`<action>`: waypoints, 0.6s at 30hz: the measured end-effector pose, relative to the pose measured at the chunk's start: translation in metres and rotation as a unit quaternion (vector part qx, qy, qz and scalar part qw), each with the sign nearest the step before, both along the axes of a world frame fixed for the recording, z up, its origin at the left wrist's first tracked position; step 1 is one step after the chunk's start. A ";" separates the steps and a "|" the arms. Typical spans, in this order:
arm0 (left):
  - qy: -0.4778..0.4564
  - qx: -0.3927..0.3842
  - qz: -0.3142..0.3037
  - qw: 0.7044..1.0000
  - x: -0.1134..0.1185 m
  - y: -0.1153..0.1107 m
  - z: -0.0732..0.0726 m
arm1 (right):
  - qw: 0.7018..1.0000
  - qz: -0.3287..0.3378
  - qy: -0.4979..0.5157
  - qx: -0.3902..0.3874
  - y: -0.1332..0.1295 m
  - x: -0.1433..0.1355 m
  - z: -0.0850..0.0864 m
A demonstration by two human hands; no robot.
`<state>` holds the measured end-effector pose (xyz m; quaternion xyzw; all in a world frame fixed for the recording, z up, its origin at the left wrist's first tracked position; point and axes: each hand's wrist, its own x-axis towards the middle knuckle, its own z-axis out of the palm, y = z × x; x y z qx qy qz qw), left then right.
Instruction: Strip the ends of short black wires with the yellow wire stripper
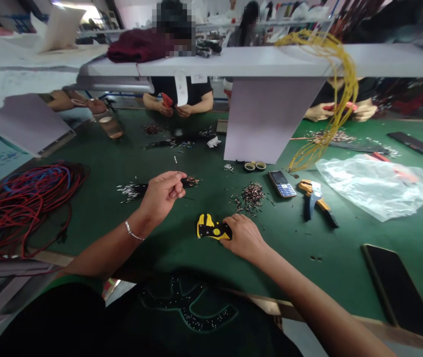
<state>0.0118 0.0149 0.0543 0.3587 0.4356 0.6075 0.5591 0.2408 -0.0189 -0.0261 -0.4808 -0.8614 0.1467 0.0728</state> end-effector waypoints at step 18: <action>-0.006 -0.031 -0.041 0.999 0.020 -0.012 -0.013 | 0.903 -0.069 0.416 -0.087 0.019 -0.046 0.027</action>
